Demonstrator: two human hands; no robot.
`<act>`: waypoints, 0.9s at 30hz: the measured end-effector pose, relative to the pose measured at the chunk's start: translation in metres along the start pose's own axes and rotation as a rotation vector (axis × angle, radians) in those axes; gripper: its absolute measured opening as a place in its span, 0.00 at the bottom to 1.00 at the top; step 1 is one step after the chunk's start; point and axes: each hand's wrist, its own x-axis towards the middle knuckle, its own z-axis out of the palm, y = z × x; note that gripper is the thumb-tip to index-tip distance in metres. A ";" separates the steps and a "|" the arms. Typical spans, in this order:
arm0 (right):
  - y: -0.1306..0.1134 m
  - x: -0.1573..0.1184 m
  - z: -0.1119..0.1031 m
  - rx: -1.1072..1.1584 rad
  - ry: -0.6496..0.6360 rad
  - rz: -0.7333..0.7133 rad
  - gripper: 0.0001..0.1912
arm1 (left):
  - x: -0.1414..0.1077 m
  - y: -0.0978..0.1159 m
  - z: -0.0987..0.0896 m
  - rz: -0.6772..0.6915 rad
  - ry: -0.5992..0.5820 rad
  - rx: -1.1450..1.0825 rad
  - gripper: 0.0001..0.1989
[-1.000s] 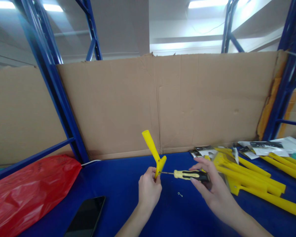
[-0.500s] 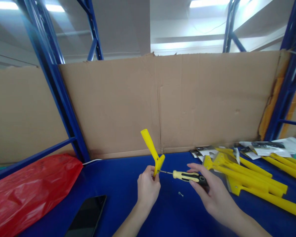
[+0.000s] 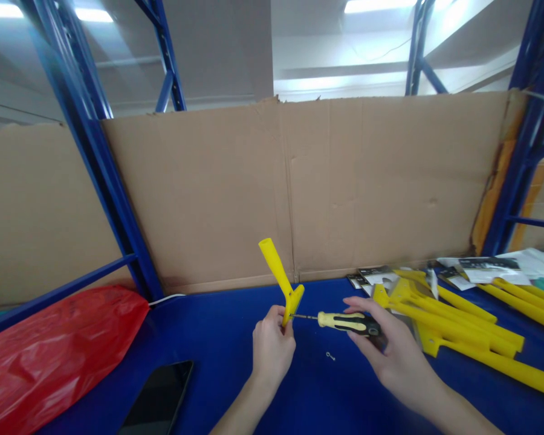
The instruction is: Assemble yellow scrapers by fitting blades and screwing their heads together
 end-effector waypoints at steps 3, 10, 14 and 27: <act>-0.002 0.003 -0.002 -0.042 0.028 0.045 0.14 | -0.002 0.002 0.002 -0.007 -0.007 0.026 0.06; -0.007 0.002 -0.002 -0.062 0.028 0.103 0.20 | -0.002 0.005 0.000 0.003 0.000 0.027 0.07; -0.005 0.001 -0.003 0.003 -0.005 -0.004 0.22 | -0.001 0.004 0.000 -0.010 0.002 0.056 0.07; -0.011 0.002 0.002 -0.108 -0.402 0.103 0.10 | 0.003 0.005 -0.004 0.061 0.088 -0.020 0.07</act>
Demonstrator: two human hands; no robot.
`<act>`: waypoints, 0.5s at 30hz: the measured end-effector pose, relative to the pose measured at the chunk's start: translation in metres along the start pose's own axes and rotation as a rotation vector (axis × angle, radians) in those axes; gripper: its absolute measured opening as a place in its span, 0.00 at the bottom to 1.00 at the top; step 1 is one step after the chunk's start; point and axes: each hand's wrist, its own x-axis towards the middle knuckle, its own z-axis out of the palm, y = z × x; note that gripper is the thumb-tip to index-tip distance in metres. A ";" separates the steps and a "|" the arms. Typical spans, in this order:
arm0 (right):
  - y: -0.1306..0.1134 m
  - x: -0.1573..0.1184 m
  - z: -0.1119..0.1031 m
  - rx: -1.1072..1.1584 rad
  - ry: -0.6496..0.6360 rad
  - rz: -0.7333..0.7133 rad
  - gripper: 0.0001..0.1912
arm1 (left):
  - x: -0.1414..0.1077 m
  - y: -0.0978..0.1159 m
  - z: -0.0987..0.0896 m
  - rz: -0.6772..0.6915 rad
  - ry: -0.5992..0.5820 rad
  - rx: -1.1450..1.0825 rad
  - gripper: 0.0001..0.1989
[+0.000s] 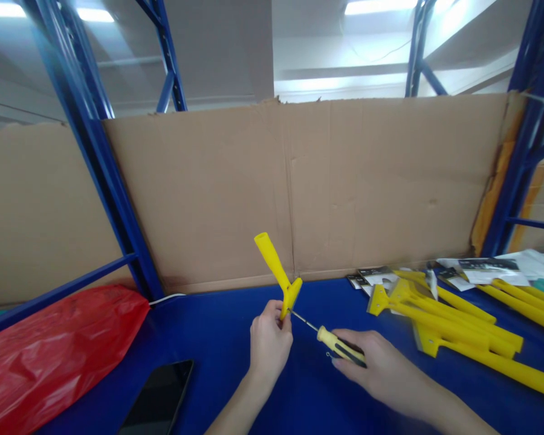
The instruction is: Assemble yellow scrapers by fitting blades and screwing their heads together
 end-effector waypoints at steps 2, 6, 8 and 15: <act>0.000 0.001 -0.004 -0.049 -0.040 -0.002 0.08 | -0.001 0.001 0.001 0.040 0.018 0.051 0.07; 0.018 0.008 -0.012 -0.255 0.109 0.165 0.10 | -0.007 0.004 0.003 0.095 0.017 0.236 0.07; 0.031 0.011 -0.013 -0.393 0.128 0.263 0.10 | -0.009 0.005 0.003 0.125 0.001 0.325 0.07; 0.046 0.017 -0.016 -0.436 0.297 0.311 0.05 | -0.010 0.003 0.002 0.402 0.000 0.550 0.11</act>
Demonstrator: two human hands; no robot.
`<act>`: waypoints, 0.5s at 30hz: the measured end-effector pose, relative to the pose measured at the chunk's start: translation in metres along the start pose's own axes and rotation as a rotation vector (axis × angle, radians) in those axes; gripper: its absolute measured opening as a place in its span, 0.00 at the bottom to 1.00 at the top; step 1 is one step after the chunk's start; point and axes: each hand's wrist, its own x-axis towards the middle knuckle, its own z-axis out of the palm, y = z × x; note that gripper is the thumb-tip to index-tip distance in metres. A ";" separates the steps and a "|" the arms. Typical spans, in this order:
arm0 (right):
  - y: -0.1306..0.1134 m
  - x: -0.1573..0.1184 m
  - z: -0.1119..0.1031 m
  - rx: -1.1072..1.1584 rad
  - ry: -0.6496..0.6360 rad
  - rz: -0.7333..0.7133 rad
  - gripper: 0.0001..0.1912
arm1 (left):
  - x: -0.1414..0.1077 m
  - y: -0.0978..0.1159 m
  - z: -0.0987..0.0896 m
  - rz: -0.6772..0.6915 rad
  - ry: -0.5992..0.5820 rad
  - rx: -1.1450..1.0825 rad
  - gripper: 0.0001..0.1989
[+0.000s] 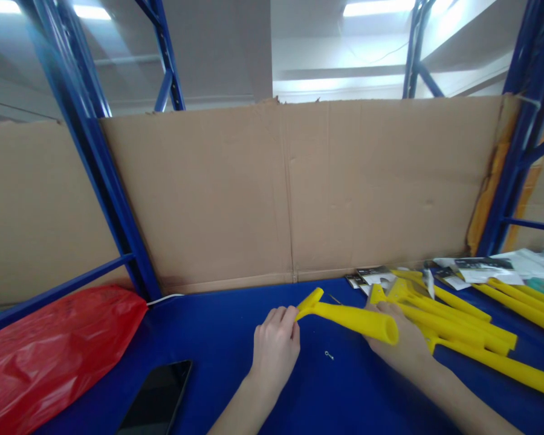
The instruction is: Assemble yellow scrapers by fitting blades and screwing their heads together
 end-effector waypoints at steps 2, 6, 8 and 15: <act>-0.005 0.000 -0.005 0.082 0.015 -0.027 0.11 | -0.002 0.000 0.002 0.098 0.062 0.023 0.12; -0.022 -0.011 -0.010 0.767 -0.402 0.104 0.22 | -0.008 0.003 0.005 0.265 0.157 0.009 0.12; -0.029 -0.018 -0.007 1.100 -0.591 0.144 0.16 | -0.011 0.006 0.008 0.294 0.161 -0.050 0.13; -0.033 -0.019 -0.002 1.291 -0.474 0.285 0.11 | -0.009 0.014 0.017 -0.147 -0.024 -0.412 0.16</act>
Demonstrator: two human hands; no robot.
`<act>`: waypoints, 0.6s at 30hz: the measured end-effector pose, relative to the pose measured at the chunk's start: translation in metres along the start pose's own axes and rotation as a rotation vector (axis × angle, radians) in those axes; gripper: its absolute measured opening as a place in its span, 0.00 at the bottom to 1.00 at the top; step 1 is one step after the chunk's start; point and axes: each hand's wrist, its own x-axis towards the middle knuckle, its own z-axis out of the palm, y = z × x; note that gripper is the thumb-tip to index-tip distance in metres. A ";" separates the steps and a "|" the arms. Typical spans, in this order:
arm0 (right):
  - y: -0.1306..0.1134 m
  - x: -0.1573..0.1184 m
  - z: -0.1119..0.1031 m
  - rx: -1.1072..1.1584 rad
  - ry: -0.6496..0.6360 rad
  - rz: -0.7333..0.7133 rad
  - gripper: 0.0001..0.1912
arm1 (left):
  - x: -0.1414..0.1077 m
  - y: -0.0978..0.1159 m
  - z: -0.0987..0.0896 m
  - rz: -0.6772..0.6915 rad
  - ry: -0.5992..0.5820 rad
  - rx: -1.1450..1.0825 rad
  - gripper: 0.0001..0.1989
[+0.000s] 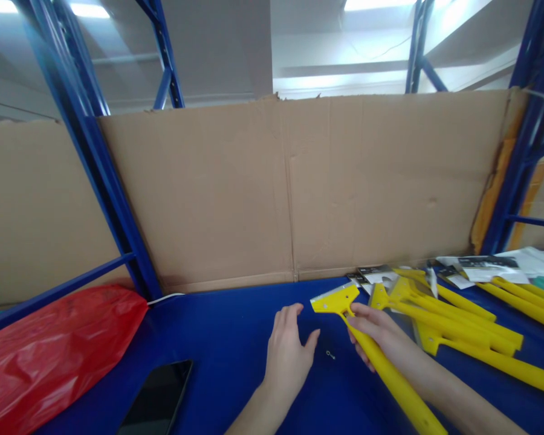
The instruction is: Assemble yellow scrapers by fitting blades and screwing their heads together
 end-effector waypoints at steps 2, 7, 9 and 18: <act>-0.001 -0.002 0.001 0.025 -0.025 -0.021 0.13 | 0.000 0.001 0.001 -0.032 -0.181 -0.031 0.09; 0.002 -0.006 0.012 0.028 -0.137 -0.042 0.16 | 0.000 0.006 -0.001 0.004 -0.416 -0.038 0.05; 0.006 -0.004 0.015 0.021 -0.129 -0.032 0.17 | 0.001 0.006 -0.002 -0.016 -0.444 -0.056 0.05; 0.013 0.020 0.015 0.039 -0.056 0.035 0.17 | 0.007 0.005 -0.007 -0.105 -0.512 -0.062 0.01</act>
